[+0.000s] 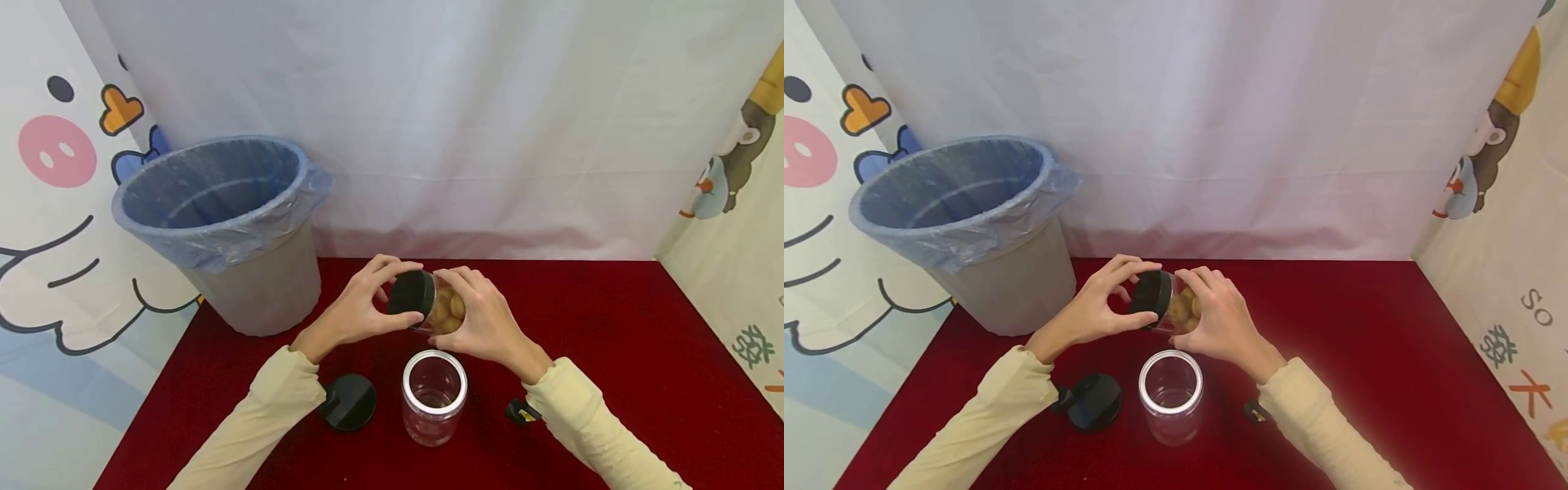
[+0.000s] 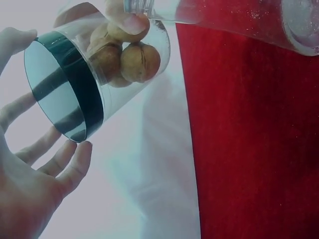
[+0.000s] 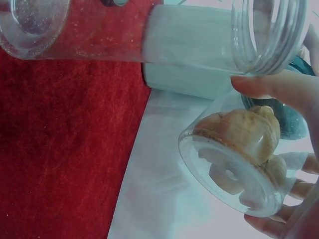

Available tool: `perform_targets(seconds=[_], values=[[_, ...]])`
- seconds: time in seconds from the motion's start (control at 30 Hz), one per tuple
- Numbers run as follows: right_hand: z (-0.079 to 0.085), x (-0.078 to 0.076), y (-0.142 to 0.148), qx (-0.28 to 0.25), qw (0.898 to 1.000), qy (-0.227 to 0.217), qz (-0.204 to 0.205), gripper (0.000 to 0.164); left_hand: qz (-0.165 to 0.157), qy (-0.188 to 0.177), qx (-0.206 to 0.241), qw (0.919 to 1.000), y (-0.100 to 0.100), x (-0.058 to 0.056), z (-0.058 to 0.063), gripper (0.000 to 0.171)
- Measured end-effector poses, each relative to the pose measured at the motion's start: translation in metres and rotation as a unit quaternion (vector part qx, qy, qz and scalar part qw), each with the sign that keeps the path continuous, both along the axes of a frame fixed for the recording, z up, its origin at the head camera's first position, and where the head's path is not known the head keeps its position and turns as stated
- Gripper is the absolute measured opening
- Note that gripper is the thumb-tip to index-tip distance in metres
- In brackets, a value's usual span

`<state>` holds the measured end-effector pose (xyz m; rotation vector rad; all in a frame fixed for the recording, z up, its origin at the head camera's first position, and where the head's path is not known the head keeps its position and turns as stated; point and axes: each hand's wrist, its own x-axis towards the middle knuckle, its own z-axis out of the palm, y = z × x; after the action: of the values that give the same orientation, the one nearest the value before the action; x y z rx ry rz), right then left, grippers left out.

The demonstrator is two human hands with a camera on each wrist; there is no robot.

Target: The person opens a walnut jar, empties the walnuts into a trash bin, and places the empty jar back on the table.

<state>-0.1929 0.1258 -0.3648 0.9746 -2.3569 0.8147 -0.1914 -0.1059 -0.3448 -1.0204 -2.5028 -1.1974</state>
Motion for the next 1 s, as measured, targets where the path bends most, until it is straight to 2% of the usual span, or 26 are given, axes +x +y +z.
perform_targets(seconds=[0.23, 0.37, 0.5, 0.6, 0.73, 0.87, 1.0], values=[[0.0, -0.001, 0.0, 0.0, 1.0, 0.007, -0.003, 0.088, 0.03, -0.008, -0.006, 0.9995, 0.001, 0.001, 0.0, 0.064], [0.0, -0.001, 0.001, -0.001, 1.0, 0.004, -0.005, 0.088, 0.033, -0.024, -0.008, 0.9991, 0.0, 0.001, 0.001, 0.065], [0.0, -0.001, 0.001, -0.002, 1.0, -0.003, -0.009, 0.089, 0.013, -0.045, 0.014, 0.9988, -0.006, 0.0, 0.002, 0.071], [-0.001, -0.002, 0.001, -0.002, 1.0, -0.005, -0.01, 0.09, -0.02, -0.041, 0.028, 0.9986, -0.011, 0.0, 0.002, 0.077], [0.0, -0.002, 0.002, -0.001, 1.0, -0.006, -0.007, 0.089, -0.056, -0.015, 0.005, 0.9983, -0.014, 0.003, 0.005, 0.082], [0.0, -0.002, 0.002, -0.001, 1.0, -0.007, -0.004, 0.089, -0.068, 0.018, -0.031, 0.9971, -0.012, 0.008, 0.009, 0.084], [0.0, -0.003, 0.002, -0.002, 1.0, -0.008, -0.001, 0.089, -0.078, 0.043, -0.042, 0.9951, -0.009, 0.01, 0.009, 0.082]])
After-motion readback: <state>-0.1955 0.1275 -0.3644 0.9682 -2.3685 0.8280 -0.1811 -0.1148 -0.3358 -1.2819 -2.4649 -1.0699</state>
